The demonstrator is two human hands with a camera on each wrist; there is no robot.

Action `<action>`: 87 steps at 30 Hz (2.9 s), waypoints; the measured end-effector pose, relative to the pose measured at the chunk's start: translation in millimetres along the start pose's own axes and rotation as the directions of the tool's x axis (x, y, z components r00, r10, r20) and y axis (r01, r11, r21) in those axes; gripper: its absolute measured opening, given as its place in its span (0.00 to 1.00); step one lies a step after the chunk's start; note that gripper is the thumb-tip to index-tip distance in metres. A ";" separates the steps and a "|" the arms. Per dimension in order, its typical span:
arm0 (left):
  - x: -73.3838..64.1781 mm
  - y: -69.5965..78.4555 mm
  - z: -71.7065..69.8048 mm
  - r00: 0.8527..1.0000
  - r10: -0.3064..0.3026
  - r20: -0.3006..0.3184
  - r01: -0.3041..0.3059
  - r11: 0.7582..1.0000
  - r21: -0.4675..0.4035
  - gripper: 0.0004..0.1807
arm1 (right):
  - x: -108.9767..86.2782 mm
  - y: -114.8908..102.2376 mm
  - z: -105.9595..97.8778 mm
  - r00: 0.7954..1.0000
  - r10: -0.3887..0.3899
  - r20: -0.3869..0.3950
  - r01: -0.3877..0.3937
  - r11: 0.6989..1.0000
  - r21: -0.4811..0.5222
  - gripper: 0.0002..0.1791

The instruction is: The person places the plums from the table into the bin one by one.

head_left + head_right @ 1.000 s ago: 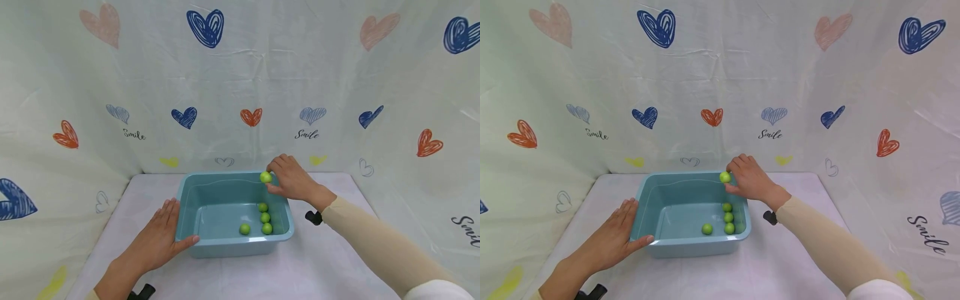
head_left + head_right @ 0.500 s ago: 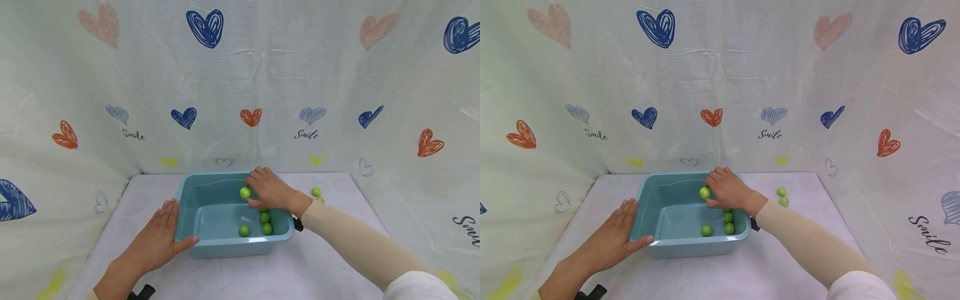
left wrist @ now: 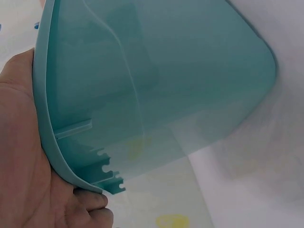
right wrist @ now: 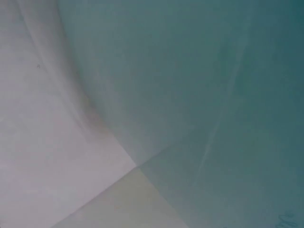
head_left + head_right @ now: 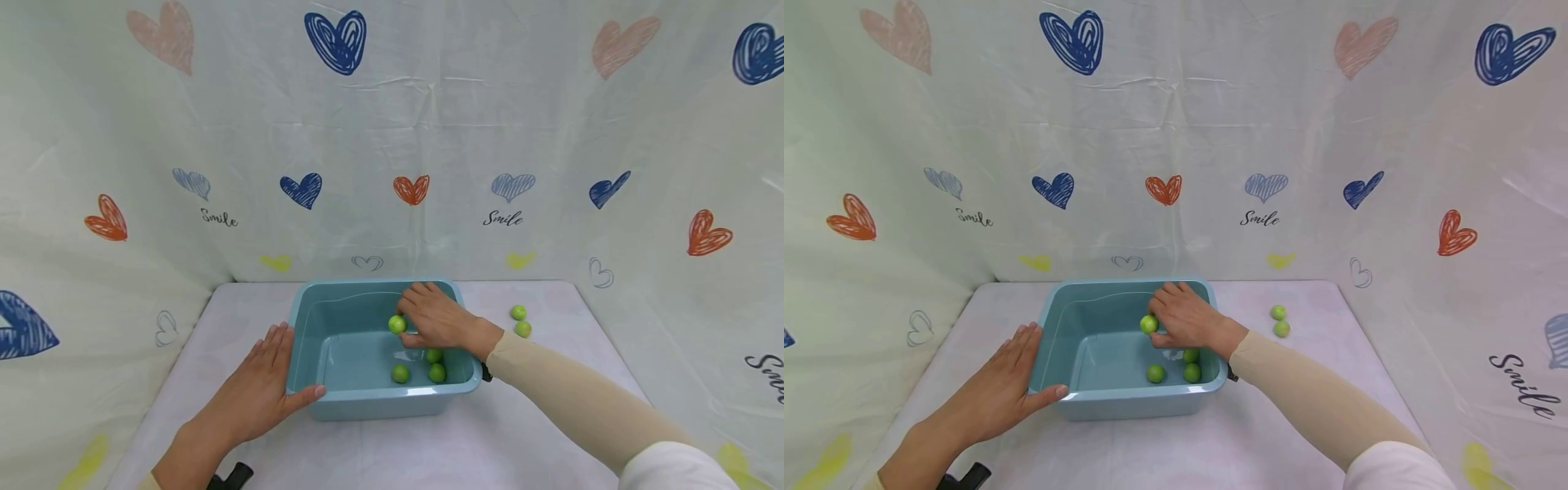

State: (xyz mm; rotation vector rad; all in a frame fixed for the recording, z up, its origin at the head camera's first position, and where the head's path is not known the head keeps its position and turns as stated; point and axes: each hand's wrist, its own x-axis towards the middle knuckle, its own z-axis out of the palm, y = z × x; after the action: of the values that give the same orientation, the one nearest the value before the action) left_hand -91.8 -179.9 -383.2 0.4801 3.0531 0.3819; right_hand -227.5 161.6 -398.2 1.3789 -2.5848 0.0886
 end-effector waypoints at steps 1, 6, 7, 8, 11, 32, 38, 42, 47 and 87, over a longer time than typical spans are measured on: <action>-0.2 0.1 0.2 1.000 0.000 0.002 0.000 1.000 -0.001 0.67 | -0.1 0.0 0.4 1.000 -0.002 0.002 0.002 1.000 0.000 0.18; -0.6 0.2 0.6 1.000 -0.003 0.002 0.003 1.000 -0.001 0.67 | 0.6 -0.4 2.1 1.000 -0.017 0.007 0.017 1.000 -0.003 0.18; -0.5 0.3 0.7 1.000 -0.003 0.002 0.003 1.000 0.000 0.67 | 0.6 -0.5 2.6 1.000 -0.018 0.015 0.018 1.000 -0.008 0.18; -0.4 0.2 0.8 1.000 -0.001 0.000 0.001 1.000 -0.001 0.67 | 0.6 -0.5 3.1 1.000 -0.019 0.022 0.019 1.000 -0.013 0.18; 0.2 0.1 1.2 1.000 0.005 -0.003 -0.005 1.000 -0.002 0.66 | 0.6 -0.4 4.7 0.999 -0.018 0.039 0.019 0.999 -0.027 0.19; 0.8 2.2 -0.2 1.000 -0.004 0.001 0.004 1.000 -0.003 0.67 | 1.6 -1.9 8.8 0.996 -0.007 0.092 0.015 0.996 -0.091 0.19; 0.7 2.2 -0.1 1.000 -0.002 -0.001 0.002 1.000 -0.004 0.67 | 0.8 -2.9 7.6 0.997 -0.029 0.076 0.038 0.992 -0.118 0.18; 0.4 2.2 -0.4 1.000 -0.003 -0.001 0.003 1.000 0.002 0.67 | 0.6 -3.4 7.5 0.997 -0.027 0.078 0.037 0.991 -0.125 0.18; 0.1 2.2 -1.1 1.000 -0.006 -0.001 0.006 1.000 0.019 0.66 | 0.5 -3.7 7.6 0.997 -0.024 0.079 0.034 0.991 -0.128 0.18; 0.0 1.1 -0.7 1.000 -0.003 0.009 0.003 1.000 0.001 0.67 | 0.2 -3.2 7.8 0.999 -0.009 0.049 0.016 0.991 -0.133 0.22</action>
State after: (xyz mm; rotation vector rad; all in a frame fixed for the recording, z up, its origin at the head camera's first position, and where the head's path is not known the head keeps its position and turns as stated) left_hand -91.5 -179.0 -382.2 0.4759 3.0448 0.3778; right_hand -226.2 158.5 -406.0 1.3654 -2.5684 -0.1189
